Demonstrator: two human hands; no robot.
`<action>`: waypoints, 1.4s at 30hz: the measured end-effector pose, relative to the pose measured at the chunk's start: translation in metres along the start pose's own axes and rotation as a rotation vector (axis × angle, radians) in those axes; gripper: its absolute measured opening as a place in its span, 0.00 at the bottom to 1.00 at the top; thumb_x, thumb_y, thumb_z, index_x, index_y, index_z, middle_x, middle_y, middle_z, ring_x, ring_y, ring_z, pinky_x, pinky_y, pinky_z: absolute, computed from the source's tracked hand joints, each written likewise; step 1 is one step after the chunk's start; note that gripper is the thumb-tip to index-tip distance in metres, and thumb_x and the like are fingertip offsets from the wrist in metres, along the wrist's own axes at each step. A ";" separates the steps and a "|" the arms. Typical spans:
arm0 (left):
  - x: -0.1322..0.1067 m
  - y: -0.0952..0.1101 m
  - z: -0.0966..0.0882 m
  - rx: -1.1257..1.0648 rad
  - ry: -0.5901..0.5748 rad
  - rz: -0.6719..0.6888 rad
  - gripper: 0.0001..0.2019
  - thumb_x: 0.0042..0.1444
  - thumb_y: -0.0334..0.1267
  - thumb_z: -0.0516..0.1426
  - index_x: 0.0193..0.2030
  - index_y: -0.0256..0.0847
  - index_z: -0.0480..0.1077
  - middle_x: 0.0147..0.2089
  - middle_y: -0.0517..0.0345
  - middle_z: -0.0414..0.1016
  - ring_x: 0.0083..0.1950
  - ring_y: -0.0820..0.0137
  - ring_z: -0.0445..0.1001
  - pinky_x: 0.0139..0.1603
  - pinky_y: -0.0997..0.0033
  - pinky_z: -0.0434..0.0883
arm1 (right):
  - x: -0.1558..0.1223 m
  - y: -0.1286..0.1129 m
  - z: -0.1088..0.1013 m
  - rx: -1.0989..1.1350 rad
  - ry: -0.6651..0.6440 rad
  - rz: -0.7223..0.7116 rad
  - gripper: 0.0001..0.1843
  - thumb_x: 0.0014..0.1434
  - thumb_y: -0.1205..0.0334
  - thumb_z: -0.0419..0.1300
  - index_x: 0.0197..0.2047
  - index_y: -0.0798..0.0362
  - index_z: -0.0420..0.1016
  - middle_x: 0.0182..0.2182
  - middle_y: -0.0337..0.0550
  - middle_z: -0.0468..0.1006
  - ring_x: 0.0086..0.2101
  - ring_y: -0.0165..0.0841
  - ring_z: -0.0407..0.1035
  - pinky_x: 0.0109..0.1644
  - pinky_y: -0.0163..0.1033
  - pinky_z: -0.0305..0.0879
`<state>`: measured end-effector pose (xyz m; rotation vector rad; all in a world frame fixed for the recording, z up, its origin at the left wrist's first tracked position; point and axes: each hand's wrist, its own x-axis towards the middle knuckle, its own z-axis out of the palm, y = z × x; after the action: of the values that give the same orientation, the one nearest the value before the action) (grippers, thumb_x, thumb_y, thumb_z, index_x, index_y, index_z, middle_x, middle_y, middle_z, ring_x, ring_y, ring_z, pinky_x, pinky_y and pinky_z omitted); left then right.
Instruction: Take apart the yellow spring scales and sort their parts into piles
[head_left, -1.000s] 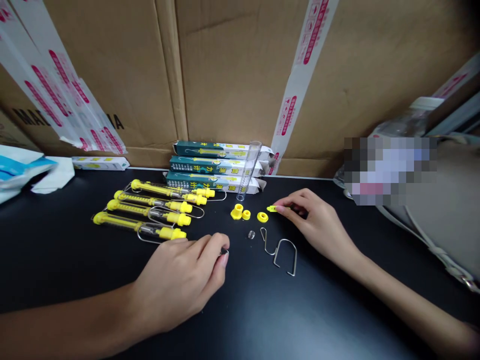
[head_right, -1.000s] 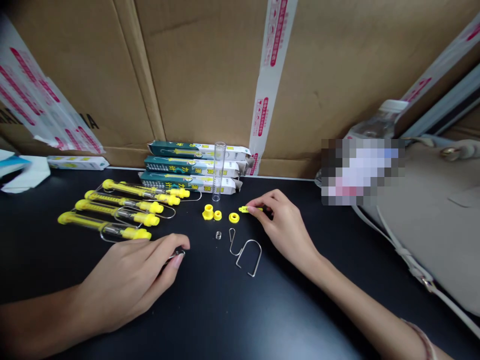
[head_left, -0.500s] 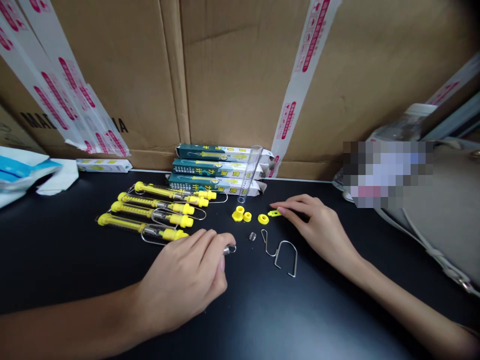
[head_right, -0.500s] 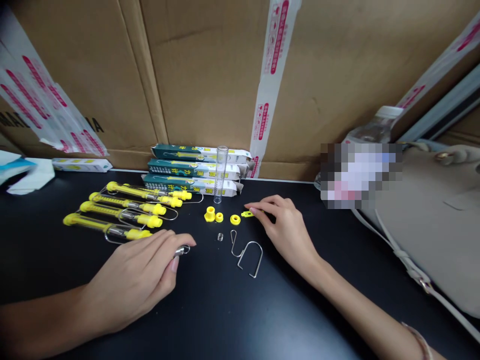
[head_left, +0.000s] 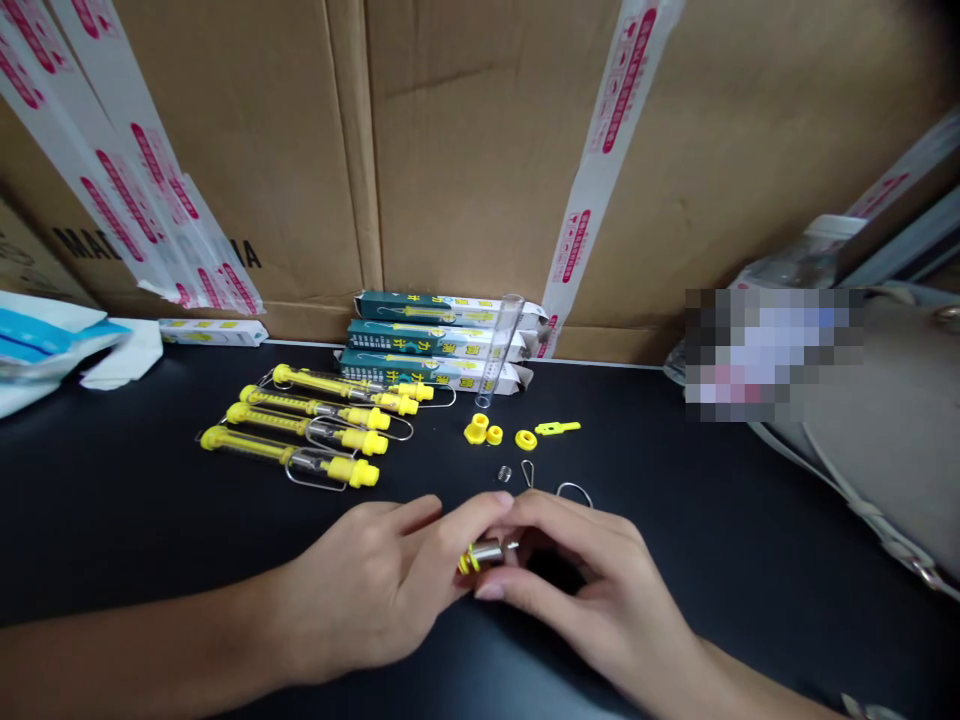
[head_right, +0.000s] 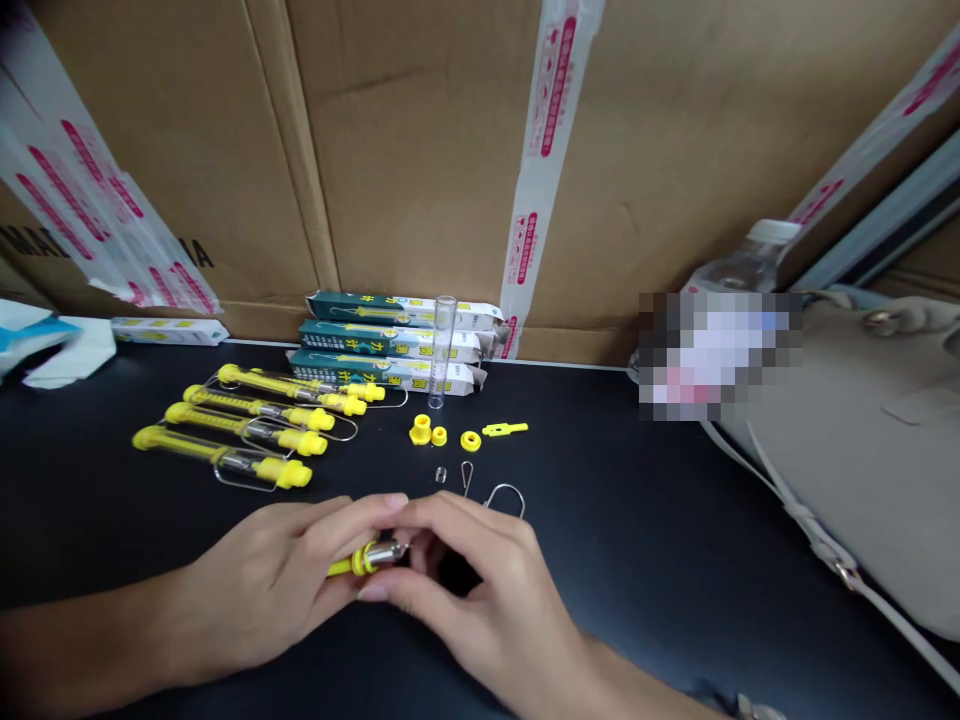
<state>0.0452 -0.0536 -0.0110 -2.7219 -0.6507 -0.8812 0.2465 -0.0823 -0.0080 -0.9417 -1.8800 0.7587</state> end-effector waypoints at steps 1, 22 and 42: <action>0.001 0.000 0.000 -0.010 0.000 -0.004 0.15 0.73 0.38 0.44 0.59 0.31 0.58 0.44 0.52 0.82 0.36 0.70 0.81 0.33 0.73 0.77 | 0.000 0.000 0.000 0.016 0.011 0.022 0.07 0.57 0.60 0.68 0.39 0.50 0.79 0.27 0.36 0.78 0.27 0.28 0.72 0.32 0.31 0.69; 0.006 -0.004 -0.002 -0.172 -0.212 -0.131 0.10 0.67 0.30 0.48 0.49 0.37 0.68 0.40 0.56 0.75 0.41 0.65 0.73 0.38 0.66 0.73 | 0.036 0.019 -0.093 0.204 0.620 0.100 0.04 0.66 0.58 0.57 0.44 0.44 0.69 0.36 0.43 0.78 0.46 0.44 0.78 0.51 0.53 0.74; 0.004 -0.005 0.000 -0.194 -0.249 -0.147 0.10 0.66 0.29 0.48 0.45 0.39 0.69 0.40 0.56 0.73 0.41 0.66 0.72 0.38 0.67 0.71 | 0.029 0.060 -0.084 -0.758 -0.177 -0.025 0.14 0.68 0.54 0.53 0.47 0.49 0.78 0.41 0.47 0.79 0.40 0.39 0.75 0.45 0.45 0.72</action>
<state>0.0456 -0.0476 -0.0083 -3.0217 -0.8643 -0.6722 0.3302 -0.0158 -0.0069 -1.3299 -2.3850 0.0841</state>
